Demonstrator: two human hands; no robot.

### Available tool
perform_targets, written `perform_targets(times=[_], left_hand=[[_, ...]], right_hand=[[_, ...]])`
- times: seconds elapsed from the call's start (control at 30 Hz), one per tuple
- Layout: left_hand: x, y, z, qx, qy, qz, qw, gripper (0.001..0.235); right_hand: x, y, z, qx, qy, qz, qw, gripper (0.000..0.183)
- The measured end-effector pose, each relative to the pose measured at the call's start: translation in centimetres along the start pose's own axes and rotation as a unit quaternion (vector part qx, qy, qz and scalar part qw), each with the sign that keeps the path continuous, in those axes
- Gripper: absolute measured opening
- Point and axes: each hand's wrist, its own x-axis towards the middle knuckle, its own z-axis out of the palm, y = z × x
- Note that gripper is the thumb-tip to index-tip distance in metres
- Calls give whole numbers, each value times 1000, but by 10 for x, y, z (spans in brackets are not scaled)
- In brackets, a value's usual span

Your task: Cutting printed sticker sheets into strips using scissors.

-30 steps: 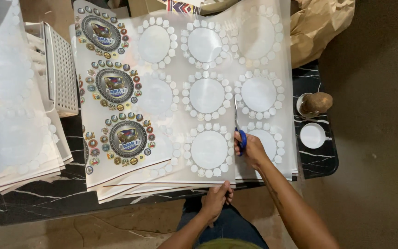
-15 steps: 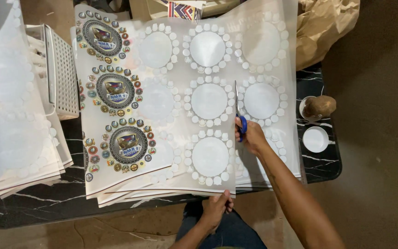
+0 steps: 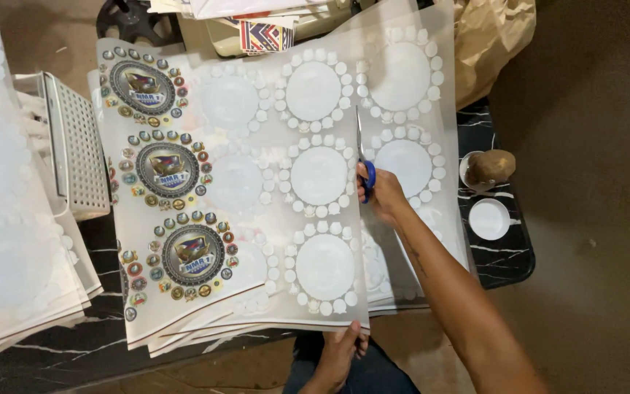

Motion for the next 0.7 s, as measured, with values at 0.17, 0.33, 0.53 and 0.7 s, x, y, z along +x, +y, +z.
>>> perform_targets(times=[0.17,0.33,0.53,0.7], left_hand=[[4,-12,-7,-3,-13,10,1000,46],[23,-57,-29,-6,-13,-5,1000,52],[28,-76,-33,51,-7,1,999,51],[29,-74,-33,54,-5,-5,999,49]], right_hand=[[19,-9,-2,-27,5,-10,1000,33],[33,-14,-3,-67,-3,-26,997,33],[45,-26,-5,-94,-16,-42,995,34],[54,-34,-3,-104,-41,-51,992,33]])
